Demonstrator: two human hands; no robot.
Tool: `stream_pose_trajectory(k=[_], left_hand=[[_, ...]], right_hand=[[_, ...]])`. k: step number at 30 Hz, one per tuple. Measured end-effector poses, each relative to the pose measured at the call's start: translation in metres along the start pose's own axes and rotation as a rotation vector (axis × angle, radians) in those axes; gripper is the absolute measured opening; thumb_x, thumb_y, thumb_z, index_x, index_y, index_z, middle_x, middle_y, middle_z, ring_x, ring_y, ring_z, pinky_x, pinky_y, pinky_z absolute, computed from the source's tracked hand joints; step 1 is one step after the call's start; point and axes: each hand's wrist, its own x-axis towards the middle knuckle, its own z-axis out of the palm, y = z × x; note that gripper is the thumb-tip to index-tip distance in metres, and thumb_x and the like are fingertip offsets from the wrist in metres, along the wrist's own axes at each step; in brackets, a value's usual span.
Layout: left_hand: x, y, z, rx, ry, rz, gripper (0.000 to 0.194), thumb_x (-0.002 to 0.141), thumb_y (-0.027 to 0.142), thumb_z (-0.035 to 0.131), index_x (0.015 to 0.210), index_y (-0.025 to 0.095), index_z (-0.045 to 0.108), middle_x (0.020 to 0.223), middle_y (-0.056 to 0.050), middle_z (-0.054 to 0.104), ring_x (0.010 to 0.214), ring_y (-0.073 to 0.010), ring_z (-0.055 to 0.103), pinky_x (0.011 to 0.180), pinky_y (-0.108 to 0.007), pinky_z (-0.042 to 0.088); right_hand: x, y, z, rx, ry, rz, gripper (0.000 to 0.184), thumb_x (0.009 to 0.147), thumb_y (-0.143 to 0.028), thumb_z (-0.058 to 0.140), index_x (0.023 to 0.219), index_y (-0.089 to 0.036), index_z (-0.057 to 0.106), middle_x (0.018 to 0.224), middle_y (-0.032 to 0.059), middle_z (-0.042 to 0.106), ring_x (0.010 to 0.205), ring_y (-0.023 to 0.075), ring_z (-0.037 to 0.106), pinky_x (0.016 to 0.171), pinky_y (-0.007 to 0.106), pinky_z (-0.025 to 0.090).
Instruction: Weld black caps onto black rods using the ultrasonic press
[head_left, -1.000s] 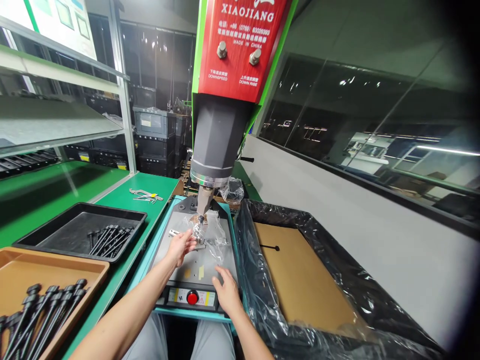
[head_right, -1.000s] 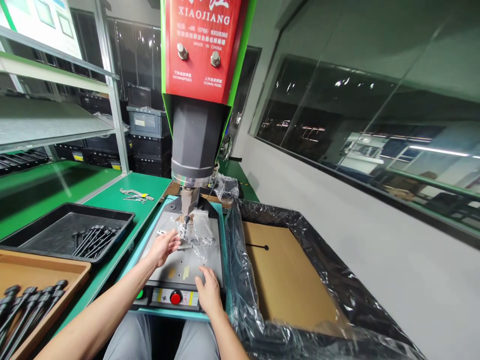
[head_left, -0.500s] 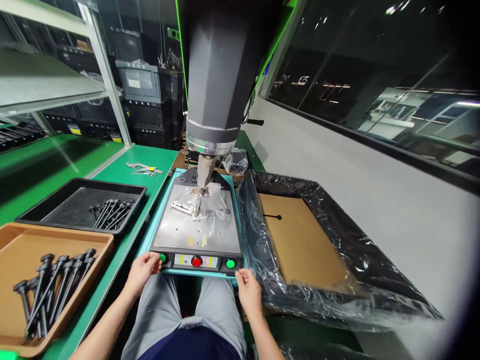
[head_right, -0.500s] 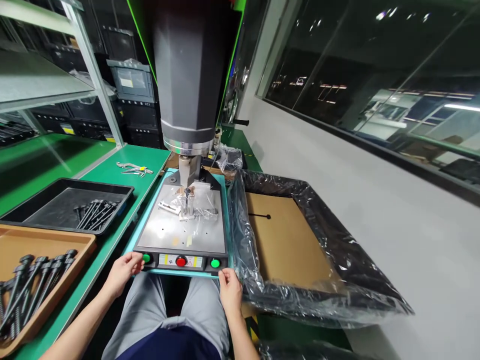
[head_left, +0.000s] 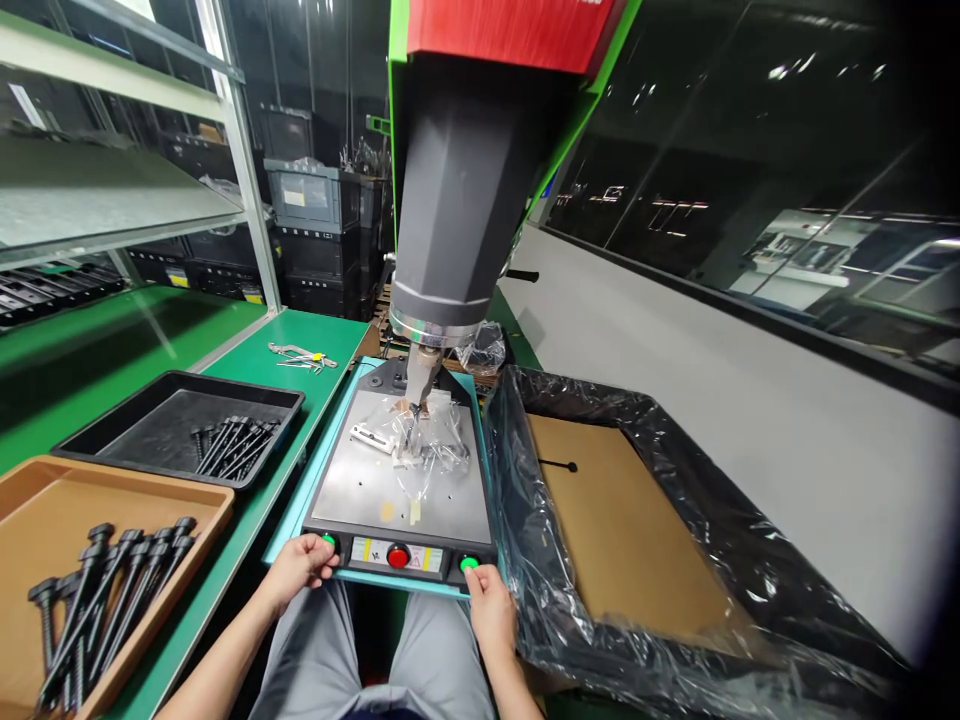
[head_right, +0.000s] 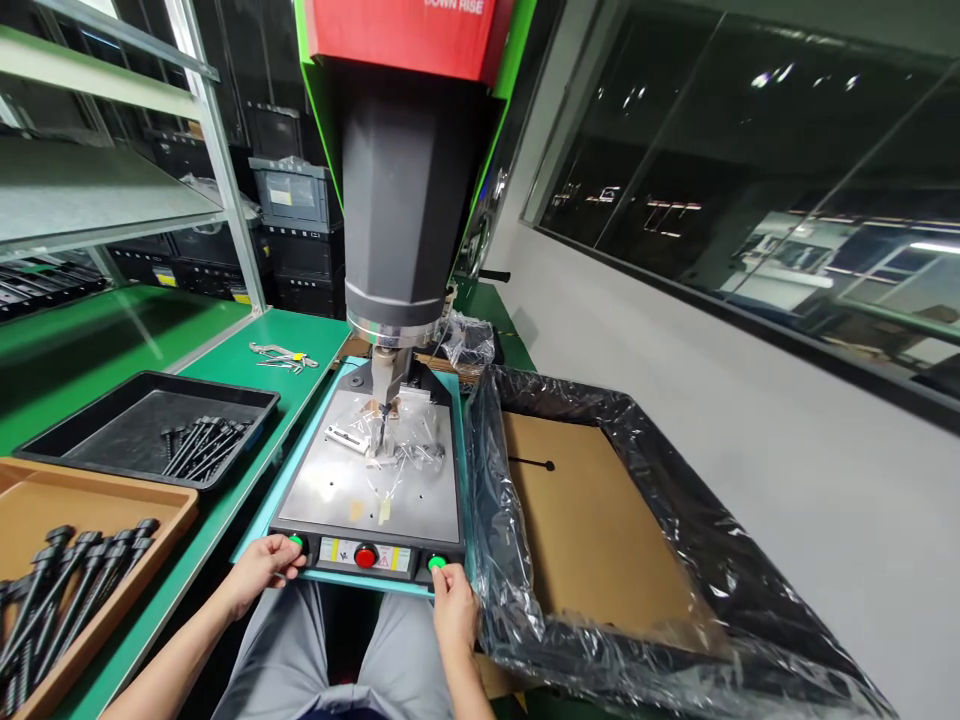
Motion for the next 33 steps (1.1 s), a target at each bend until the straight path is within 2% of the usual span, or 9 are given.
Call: stream_pose_trajectory(k=[3, 9, 14, 18, 23, 26, 30, 33], left_hand=[[-0.002, 0.004, -0.002, 0.032, -0.017, 0.006, 0.048, 0.056, 0.056, 0.077, 0.069, 0.014, 0.056, 0.071, -0.007, 0.069, 0.05, -0.0119, 0.057, 0.043, -0.019, 0.034], [-0.019, 0.004, -0.004, 0.175, -0.122, -0.001, 0.039, 0.062, 0.05, 0.071, 0.063, 0.018, 0.05, 0.051, -0.002, 0.062, 0.037, -0.0094, 0.047, 0.037, -0.018, 0.025], [-0.036, 0.0, 0.003, 0.252, -0.18, -0.017, 0.039, 0.064, 0.052, 0.07, 0.063, 0.018, 0.05, 0.048, -0.001, 0.061, 0.037, -0.0094, 0.045, 0.038, -0.019, 0.027], [-0.04, -0.002, 0.011, 0.26, -0.185, 0.012, 0.045, 0.064, 0.059, 0.069, 0.065, 0.018, 0.05, 0.05, -0.001, 0.061, 0.039, -0.0101, 0.046, 0.04, -0.02, 0.029], [-0.038, -0.006, 0.018, 0.196, -0.192, 0.051, 0.051, 0.065, 0.066, 0.065, 0.067, 0.018, 0.05, 0.053, -0.001, 0.06, 0.041, -0.0093, 0.045, 0.041, -0.02, 0.027], [-0.036, -0.008, 0.024, 0.188, -0.194, 0.082, 0.051, 0.066, 0.066, 0.065, 0.07, 0.017, 0.053, 0.057, -0.001, 0.061, 0.045, -0.0102, 0.047, 0.043, -0.021, 0.029], [-0.038, -0.005, 0.033, 0.186, -0.205, 0.112, 0.052, 0.066, 0.066, 0.065, 0.073, 0.016, 0.054, 0.059, -0.001, 0.06, 0.048, -0.0108, 0.048, 0.045, -0.021, 0.03], [-0.043, -0.003, 0.04, 0.175, -0.229, 0.133, 0.053, 0.066, 0.067, 0.065, 0.074, 0.015, 0.055, 0.059, 0.0, 0.059, 0.049, -0.0105, 0.048, 0.046, -0.022, 0.03]], right_hand=[[0.0, -0.003, -0.004, 0.04, -0.003, -0.005, 0.053, 0.077, -0.072, 0.042, 0.067, -0.023, 0.06, 0.063, 0.0078, 0.069, 0.057, 0.0264, 0.063, 0.053, 0.032, 0.041], [-0.011, 0.002, -0.013, 0.099, -0.047, 0.002, 0.047, 0.077, -0.068, 0.045, 0.067, -0.024, 0.059, 0.062, 0.0063, 0.067, 0.057, 0.0253, 0.062, 0.055, 0.032, 0.042], [-0.029, 0.007, -0.008, 0.167, -0.099, 0.046, 0.046, 0.075, -0.067, 0.049, 0.065, -0.023, 0.057, 0.052, 0.0018, 0.059, 0.048, 0.0215, 0.056, 0.049, 0.029, 0.042], [-0.038, -0.006, -0.007, 0.231, -0.134, 0.028, 0.045, 0.075, -0.066, 0.051, 0.067, -0.022, 0.059, 0.053, 0.0011, 0.058, 0.048, 0.0205, 0.055, 0.049, 0.028, 0.043], [-0.036, -0.038, -0.009, 0.3, -0.209, -0.011, 0.038, 0.08, -0.058, 0.054, 0.067, -0.022, 0.057, 0.052, -0.0012, 0.055, 0.048, 0.0181, 0.053, 0.049, 0.026, 0.041], [-0.03, -0.067, -0.003, 0.396, -0.311, -0.053, 0.036, 0.082, -0.054, 0.054, 0.071, -0.02, 0.058, 0.056, -0.0004, 0.057, 0.049, 0.0167, 0.053, 0.049, 0.025, 0.041], [-0.016, -0.118, 0.016, 0.528, -0.469, -0.143, 0.034, 0.085, -0.048, 0.052, 0.092, -0.017, 0.065, 0.066, 0.0027, 0.065, 0.053, 0.0164, 0.058, 0.051, 0.026, 0.046], [-0.001, -0.158, 0.038, 0.57, -0.564, -0.241, 0.033, 0.087, -0.039, 0.051, 0.109, -0.018, 0.064, 0.082, 0.0052, 0.07, 0.063, 0.017, 0.063, 0.054, 0.026, 0.05]])
